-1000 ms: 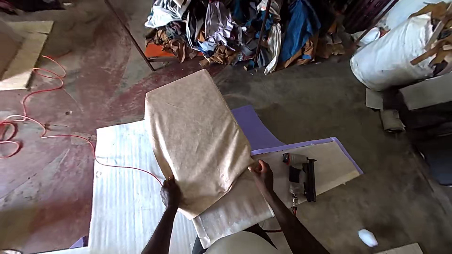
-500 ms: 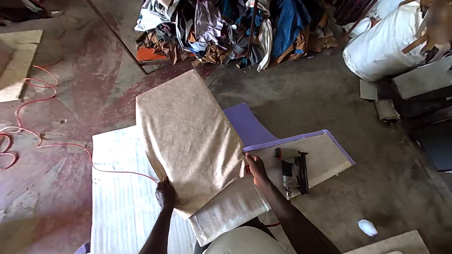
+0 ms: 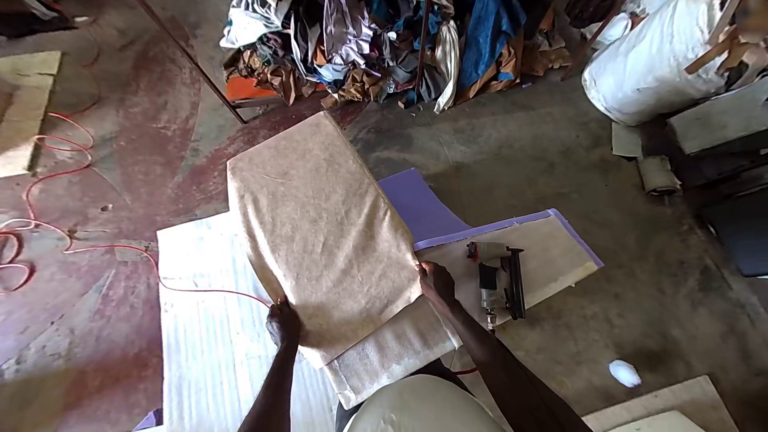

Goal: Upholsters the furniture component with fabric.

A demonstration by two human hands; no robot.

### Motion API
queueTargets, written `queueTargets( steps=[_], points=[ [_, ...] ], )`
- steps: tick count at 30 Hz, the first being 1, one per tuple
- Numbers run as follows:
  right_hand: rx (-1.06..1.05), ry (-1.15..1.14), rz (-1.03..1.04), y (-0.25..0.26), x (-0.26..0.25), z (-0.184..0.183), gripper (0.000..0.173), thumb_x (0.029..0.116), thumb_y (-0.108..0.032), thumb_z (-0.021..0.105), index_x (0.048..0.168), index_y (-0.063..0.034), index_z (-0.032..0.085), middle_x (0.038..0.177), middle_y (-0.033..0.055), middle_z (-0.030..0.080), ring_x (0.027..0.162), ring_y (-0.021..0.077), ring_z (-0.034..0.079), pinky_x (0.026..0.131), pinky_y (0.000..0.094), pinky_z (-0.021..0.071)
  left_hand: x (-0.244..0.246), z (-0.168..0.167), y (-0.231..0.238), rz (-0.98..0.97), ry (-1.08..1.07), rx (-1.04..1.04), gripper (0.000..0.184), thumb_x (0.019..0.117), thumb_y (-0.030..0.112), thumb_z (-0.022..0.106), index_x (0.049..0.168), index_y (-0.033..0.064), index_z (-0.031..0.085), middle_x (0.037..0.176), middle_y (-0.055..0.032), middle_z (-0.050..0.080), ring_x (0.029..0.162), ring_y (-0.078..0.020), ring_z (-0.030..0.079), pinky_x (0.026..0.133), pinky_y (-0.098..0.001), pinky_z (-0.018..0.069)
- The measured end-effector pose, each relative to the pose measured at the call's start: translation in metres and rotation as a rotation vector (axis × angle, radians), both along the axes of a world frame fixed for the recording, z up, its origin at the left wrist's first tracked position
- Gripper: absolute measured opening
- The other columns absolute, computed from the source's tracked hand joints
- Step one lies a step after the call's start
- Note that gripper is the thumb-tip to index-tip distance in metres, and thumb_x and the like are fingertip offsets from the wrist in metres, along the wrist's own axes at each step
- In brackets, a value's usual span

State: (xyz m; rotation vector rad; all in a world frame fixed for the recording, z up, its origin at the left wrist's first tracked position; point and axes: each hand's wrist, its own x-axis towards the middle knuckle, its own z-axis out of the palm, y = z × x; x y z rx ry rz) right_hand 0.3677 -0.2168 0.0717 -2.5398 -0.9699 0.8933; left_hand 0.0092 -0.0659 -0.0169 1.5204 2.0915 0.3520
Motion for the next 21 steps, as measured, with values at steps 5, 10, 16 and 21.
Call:
queueTargets(
  steps=[5, 10, 16, 21],
  points=[
    [0.039, 0.073, -0.092, -0.004, -0.007, -0.006, 0.035, 0.1081, -0.033, 0.048, 0.117, -0.0056, 0.067, 0.102, 0.0183, 0.071, 0.098, 0.0365, 0.07, 0.081, 0.0573, 0.055, 0.002, 0.009, -0.002, -0.017, 0.002, -0.018, 0.059, 0.1119, 0.043, 0.032, 0.115, -0.0048, 0.066, 0.114, -0.0298, 0.068, 0.113, -0.0459, 0.065, 0.096, -0.0657, 0.0482],
    [0.035, 0.099, -0.094, -0.007, -0.006, -0.012, 0.036, 0.1092, -0.034, 0.046, 0.115, -0.0033, 0.065, 0.102, 0.02, 0.07, 0.099, 0.0371, 0.069, 0.082, 0.0567, 0.055, 0.0, 0.012, -0.002, -0.003, -0.014, 0.0, 0.059, 0.1118, 0.043, 0.033, 0.111, -0.0057, 0.066, 0.11, -0.0297, 0.068, 0.11, -0.0458, 0.065, 0.095, -0.0654, 0.0479],
    [-0.127, 0.033, 0.1, -0.019, -0.004, -0.01, 0.044, 0.1088, -0.042, 0.042, 0.109, -0.0071, 0.068, 0.1, 0.0176, 0.071, 0.099, 0.0358, 0.07, 0.079, 0.0564, 0.0558, -0.009, 0.011, -0.003, -0.022, 0.027, -0.013, 0.058, 0.1109, 0.045, 0.035, 0.116, -0.0035, 0.067, 0.114, -0.0275, 0.069, 0.113, -0.0433, 0.065, 0.096, -0.0643, 0.048],
    [-0.156, 0.044, 0.121, -0.011, 0.003, -0.003, 0.042, 0.1087, -0.04, 0.043, 0.104, -0.0071, 0.068, 0.099, 0.0168, 0.071, 0.099, 0.0352, 0.07, 0.078, 0.0561, 0.0552, -0.008, 0.009, 0.002, -0.013, 0.046, -0.002, 0.059, 0.1106, 0.045, 0.036, 0.113, -0.0044, 0.067, 0.113, -0.029, 0.068, 0.113, -0.0452, 0.064, 0.096, -0.0656, 0.0473]
  ],
)
